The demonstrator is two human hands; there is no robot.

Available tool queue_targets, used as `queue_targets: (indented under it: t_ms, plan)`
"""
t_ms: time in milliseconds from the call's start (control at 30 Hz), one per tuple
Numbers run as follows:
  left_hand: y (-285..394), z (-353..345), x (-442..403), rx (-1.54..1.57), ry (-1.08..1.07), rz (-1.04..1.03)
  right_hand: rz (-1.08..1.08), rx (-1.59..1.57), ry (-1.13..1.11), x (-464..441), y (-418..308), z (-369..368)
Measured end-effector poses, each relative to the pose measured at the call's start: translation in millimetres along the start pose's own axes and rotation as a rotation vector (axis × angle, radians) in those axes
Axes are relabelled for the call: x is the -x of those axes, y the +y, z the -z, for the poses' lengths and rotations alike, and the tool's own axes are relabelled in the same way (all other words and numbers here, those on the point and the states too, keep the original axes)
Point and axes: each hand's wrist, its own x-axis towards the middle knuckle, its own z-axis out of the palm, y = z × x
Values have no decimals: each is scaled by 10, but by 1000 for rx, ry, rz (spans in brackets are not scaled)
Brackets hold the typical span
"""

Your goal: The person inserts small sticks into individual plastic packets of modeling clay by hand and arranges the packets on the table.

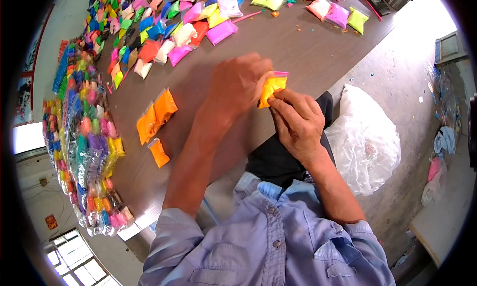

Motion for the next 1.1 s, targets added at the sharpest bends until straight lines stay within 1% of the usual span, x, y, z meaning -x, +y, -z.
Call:
queue_targets:
  t_ms: [133, 200, 333, 400, 433, 500, 533, 600, 633, 700, 733, 800, 833, 900, 933, 1033, 1067, 1100]
  plan:
    - [111, 77, 56, 99, -19, -15, 10, 17, 14, 36, 16, -23]
    - [131, 82, 71, -93, -110, -66, 19, 19, 16, 32, 9, -33]
    - [6, -9, -50, -148, -82, -82, 5, 9, 25, 28, 2, -25]
    - [-99, -71, -91, -73, 51, -56, -7, 1, 22, 30, -6, -14]
    - [-112, -48, -82, -74, 51, -58, -5, 7, 15, 33, -15, -10]
    - [-91, 25, -51, 35, 50, 58, -4, 11, 9, 28, -15, -7]
    - [-43, 54, -13, 34, 49, 58, -6, 4, 17, 23, -16, -6]
    - [42, 103, 89, 197, 3, 103, -4, -12, 20, 14, -20, -9]
    - [21, 86, 110, 192, 8, 114, -4, -4, 19, 14, -13, -1]
    - [-85, 44, 191, -1, 52, 137, -9, 2, -4, 10, -21, 17]
    - [-132, 28, 244, -23, 63, 161, -9, 8, -21, -1, -34, 31]
    - [-179, -10, 350, -35, 217, 231, -13, 3, -50, -26, -51, 63]
    - [-148, 4, 421, -63, 226, 256, -17, -5, -60, -42, -62, 71]
    - [-38, 37, 639, 137, 296, 278, -55, -27, -58, -70, -119, 79]
    - [-20, 101, 767, 119, 306, 297, -44, 6, -90, -103, -149, 102]
    - [83, 260, 1132, 193, 464, 372, -47, 119, -199, -154, -202, 145]
    - [94, 309, 1259, 188, 477, 384, -34, 149, -242, -182, -210, 152]
    - [80, 377, 1407, 146, 583, 407, -22, 183, -284, -208, -213, 159]
